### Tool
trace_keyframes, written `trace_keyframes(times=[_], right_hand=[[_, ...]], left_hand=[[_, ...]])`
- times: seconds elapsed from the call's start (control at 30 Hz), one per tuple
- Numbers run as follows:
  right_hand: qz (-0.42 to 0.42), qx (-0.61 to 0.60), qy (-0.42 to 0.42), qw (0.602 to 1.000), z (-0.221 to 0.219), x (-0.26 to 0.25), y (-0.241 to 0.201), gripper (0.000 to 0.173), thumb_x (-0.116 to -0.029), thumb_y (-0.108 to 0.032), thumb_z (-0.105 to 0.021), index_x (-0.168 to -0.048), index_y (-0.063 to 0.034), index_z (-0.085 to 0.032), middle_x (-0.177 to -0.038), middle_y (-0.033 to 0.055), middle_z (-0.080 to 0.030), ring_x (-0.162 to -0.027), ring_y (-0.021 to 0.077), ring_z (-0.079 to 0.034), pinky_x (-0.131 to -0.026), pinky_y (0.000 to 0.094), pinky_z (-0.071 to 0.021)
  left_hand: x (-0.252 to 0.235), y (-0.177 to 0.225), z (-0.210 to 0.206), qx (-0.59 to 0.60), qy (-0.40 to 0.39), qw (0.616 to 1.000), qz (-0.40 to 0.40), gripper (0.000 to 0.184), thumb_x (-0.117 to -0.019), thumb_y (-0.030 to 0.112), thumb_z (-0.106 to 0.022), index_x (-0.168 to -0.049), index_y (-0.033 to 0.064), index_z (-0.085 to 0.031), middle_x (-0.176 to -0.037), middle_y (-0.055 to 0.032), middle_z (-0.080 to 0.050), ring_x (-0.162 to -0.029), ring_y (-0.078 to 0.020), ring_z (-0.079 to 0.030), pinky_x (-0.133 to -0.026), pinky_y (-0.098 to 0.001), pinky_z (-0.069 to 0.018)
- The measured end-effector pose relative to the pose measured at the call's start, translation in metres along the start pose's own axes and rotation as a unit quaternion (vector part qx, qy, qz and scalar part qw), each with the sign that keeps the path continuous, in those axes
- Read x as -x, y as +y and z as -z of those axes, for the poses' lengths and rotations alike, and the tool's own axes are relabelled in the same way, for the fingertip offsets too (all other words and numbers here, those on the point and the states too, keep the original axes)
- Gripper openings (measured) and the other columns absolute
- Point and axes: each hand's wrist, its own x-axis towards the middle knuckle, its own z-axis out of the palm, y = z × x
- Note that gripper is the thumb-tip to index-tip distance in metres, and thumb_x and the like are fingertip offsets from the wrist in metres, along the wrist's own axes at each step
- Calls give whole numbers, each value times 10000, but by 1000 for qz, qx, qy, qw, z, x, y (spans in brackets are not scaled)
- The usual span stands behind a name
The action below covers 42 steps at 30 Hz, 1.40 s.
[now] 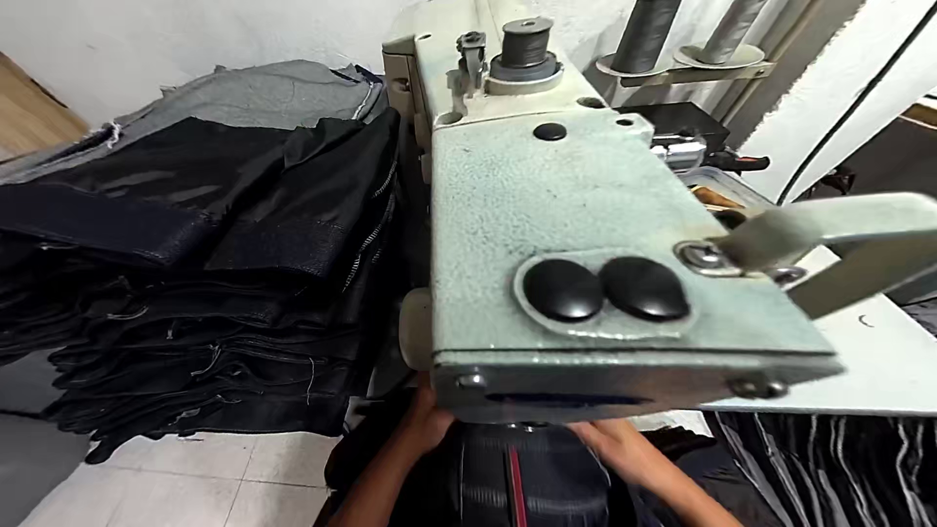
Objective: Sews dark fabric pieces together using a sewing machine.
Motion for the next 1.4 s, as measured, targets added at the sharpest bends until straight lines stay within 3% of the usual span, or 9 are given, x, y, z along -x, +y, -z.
trace_keyframes(times=[0.1,0.17,0.33,0.47,0.63,0.9,1.03,1.17,1.4], right_hand=[[150,160,95,971,4,28,-3,400,-1040,-463,-535,-1082,-103,-703,-905,87,-706,-802,136,-680,-704,311,-570],[245,258,111,928,12,32,-28,223,-1074,-369,-500,-1198,-236,-628,-1071,76,-640,-1018,209,-637,-885,354,-530],[397,347,-38,849,-4,48,-75,261,-1083,-234,-484,-1284,-326,-624,-1003,54,-570,-993,217,-574,-967,330,-431],[400,359,52,842,-10,36,-82,301,-1087,-181,-442,-1363,-223,-557,-949,57,-559,-906,213,-577,-924,325,-447],[358,357,206,838,4,13,-90,254,-1043,-132,-526,-1253,-192,-656,-1052,89,-569,-999,228,-549,-916,295,-430],[108,42,42,992,-22,11,-116,179,-971,-185,-622,-1077,-47,-665,-867,-35,-739,-699,-28,-672,-611,158,-574],[158,156,95,970,-20,3,-108,147,-930,-288,-662,-939,-179,-761,-903,-29,-718,-891,9,-642,-812,169,-512],[202,188,116,954,-20,-2,-103,138,-928,-294,-676,-899,-180,-749,-872,15,-683,-930,16,-619,-856,109,-463],[249,256,154,921,-28,0,-107,101,-949,-153,-629,-906,-115,-712,-839,52,-694,-866,88,-649,-821,137,-489]], left_hand=[[14,-11,2,36,-45,981,-185,249,-969,387,-674,-884,166,-748,-912,172,-724,-936,130,-627,-862,-141,-535],[14,-2,8,-11,-37,979,-202,253,-956,377,-701,-861,148,-752,-910,122,-732,-940,92,-645,-865,-164,-553],[20,16,5,-90,7,986,-137,301,-912,327,-741,-782,56,-748,-797,32,-717,-831,31,-647,-810,-207,-535],[20,17,2,-57,8,991,-125,294,-906,329,-757,-796,57,-751,-804,30,-716,-834,18,-654,-807,-215,-545],[19,19,4,-46,-12,993,-107,282,-886,314,-785,-861,34,-766,-860,0,-730,-873,16,-657,-837,-210,-545],[23,21,4,-150,59,979,-126,363,-833,443,-806,-895,86,-777,-949,-28,-726,-981,-116,-664,-899,-341,-541],[42,42,-6,-299,166,925,-166,362,-848,412,-787,-1003,88,-744,-917,-76,-703,-788,-187,-683,-707,-354,-593],[74,74,-19,-11,-58,998,20,307,-1012,201,-636,-1228,-17,-645,-776,-96,-699,-538,-130,-662,-492,-293,-577],[78,63,-47,243,30,966,79,114,-989,88,-649,-969,-19,-682,-879,-80,-768,-753,-145,-767,-690,-300,-654]])
